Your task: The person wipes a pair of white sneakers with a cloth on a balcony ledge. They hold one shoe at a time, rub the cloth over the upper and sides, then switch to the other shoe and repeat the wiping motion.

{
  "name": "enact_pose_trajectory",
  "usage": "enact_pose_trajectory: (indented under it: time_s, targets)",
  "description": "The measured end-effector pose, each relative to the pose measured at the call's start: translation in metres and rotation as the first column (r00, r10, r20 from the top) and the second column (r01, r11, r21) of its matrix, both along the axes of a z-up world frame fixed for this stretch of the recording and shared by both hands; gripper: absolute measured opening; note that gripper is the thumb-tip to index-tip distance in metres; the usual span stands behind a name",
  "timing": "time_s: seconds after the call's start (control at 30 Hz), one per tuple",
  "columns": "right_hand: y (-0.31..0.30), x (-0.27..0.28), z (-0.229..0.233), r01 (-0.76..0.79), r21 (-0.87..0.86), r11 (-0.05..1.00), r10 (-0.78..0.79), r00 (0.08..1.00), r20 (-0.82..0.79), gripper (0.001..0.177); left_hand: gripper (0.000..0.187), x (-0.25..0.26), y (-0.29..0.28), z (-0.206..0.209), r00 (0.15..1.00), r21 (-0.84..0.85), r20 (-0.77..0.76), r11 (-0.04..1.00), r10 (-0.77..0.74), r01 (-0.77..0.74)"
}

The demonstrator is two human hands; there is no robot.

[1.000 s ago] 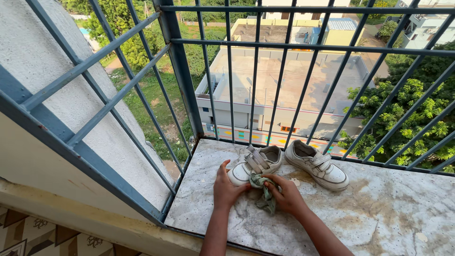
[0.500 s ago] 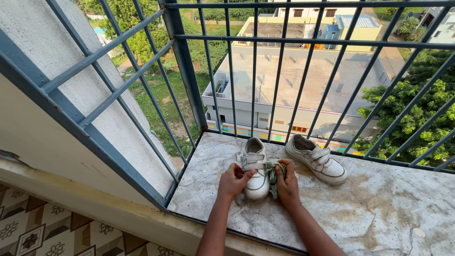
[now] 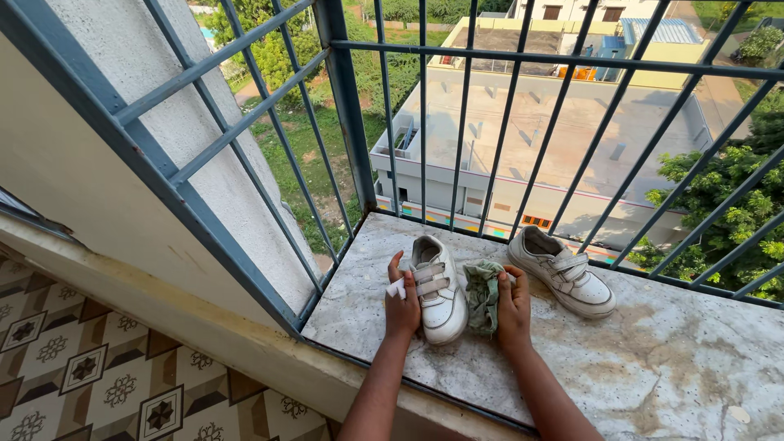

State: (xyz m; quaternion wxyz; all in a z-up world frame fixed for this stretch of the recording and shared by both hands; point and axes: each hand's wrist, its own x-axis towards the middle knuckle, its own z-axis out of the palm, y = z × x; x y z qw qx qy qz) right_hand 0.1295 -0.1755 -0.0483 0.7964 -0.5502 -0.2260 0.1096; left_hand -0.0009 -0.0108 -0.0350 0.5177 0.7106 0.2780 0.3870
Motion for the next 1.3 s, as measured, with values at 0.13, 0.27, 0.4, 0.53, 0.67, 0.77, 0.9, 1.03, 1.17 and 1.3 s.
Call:
enact_pose_trajectory:
  time_s: [0.13, 0.27, 0.4, 0.53, 0.67, 0.77, 0.9, 1.03, 1.17, 1.3]
  targets:
    - [0.006, -0.03, 0.042, -0.153, -0.342, 0.927, 0.191, 0.978, 0.08, 0.05, 0.037, -0.005, -0.008, 0.015, 0.998, 0.228, 0.047, 0.972, 0.038, -0.048]
    - [0.011, -0.088, 0.059, 0.275, -0.497, 0.823, 0.19, 0.691, 0.698, 0.061, 0.033, -0.003, -0.009, 0.013, 0.994, 0.155, 0.042, 0.982, 0.1, -0.106]
    - [-0.008, -0.12, 0.051, 0.401, -0.493, 0.772, 0.269, 0.496, 0.826, 0.047, 0.031, -0.002, -0.006, 0.01, 0.996, -0.016, 0.062, 0.998, 0.059, -0.058]
    - [-0.032, -0.138, 0.046, 0.325, -0.558, 0.764, 0.338, 0.534, 0.775, 0.049, 0.031, 0.0, 0.0, 0.0, 0.992, -0.021, 0.097, 0.997, -0.077, 0.08]
    - [-0.024, -0.132, 0.055, 0.249, -0.548, 0.799, 0.222, 0.724, 0.653, 0.05, 0.03, 0.002, 0.004, -0.009, 0.978, 0.005, 0.14, 0.988, -0.154, 0.155]
    - [0.002, -0.108, 0.061, 0.185, -0.576, 0.796, 0.175, 0.841, 0.512, 0.053, 0.03, 0.0, 0.007, -0.012, 0.967, 0.039, 0.213, 0.991, -0.136, 0.131]
    - [0.044, -0.045, 0.061, 0.198, -0.561, 0.804, 0.076, 0.902, 0.426, 0.046, 0.03, 0.0, 0.013, -0.019, 0.954, 0.009, 0.259, 0.988, -0.15, 0.153]
    - [0.067, -0.007, 0.073, 0.381, -0.416, 0.826, -0.106, 0.829, 0.549, 0.041, 0.031, -0.002, 0.009, -0.022, 0.967, -0.039, 0.186, 0.982, -0.175, 0.186]
    - [0.063, -0.043, 0.079, 0.334, -0.392, 0.857, 0.067, 0.682, 0.728, 0.052, 0.032, -0.002, 0.01, -0.016, 0.979, 0.004, 0.185, 0.996, -0.085, 0.085]
    - [0.035, -0.094, 0.08, 0.411, -0.531, 0.741, 0.157, 0.663, 0.732, 0.053, 0.032, -0.003, 0.009, -0.012, 0.965, 0.032, 0.254, 0.998, -0.065, 0.059]
